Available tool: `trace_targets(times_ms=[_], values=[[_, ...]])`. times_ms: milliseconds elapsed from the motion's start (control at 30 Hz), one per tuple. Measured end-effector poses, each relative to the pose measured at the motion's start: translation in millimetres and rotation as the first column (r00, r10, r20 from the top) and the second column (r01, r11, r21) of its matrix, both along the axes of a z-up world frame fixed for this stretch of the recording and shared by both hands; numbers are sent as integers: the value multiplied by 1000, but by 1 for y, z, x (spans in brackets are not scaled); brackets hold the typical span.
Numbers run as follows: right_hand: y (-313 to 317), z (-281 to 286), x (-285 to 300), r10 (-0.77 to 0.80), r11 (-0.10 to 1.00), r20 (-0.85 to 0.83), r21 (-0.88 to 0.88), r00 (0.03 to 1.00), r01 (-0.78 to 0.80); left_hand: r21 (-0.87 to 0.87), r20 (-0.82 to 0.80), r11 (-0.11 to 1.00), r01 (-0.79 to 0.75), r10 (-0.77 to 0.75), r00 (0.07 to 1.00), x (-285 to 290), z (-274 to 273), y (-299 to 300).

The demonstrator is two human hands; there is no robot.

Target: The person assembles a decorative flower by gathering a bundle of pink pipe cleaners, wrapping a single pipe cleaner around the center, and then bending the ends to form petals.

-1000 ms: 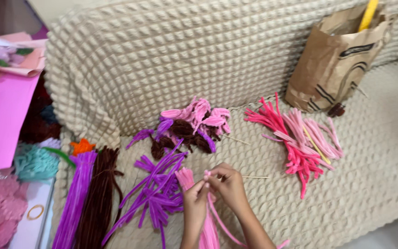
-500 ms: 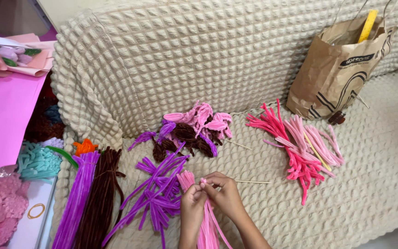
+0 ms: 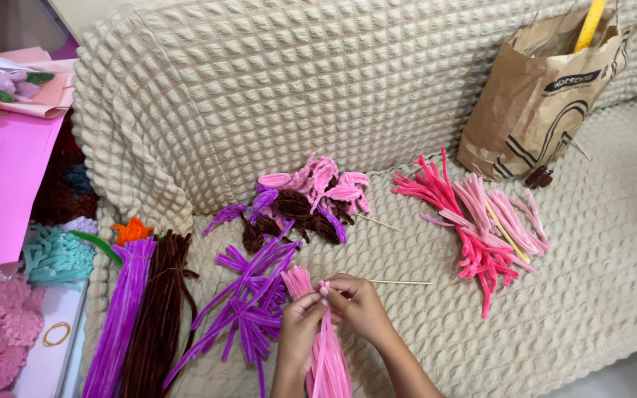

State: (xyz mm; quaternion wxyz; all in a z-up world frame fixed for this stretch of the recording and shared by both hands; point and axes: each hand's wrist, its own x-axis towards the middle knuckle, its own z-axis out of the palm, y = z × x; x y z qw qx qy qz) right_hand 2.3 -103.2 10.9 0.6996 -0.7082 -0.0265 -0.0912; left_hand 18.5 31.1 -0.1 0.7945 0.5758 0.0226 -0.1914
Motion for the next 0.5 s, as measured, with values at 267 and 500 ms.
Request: trace_targets(times_ms=[267,500], values=[[-6,-21,9,-107,993,-85,41,991,111,101,247,987,-123,95,964,-7,-3,-21],[-4,-22,9,-2,998,-39,65,999,4,3,218,981,-194,189,957,-5,-3,-15]])
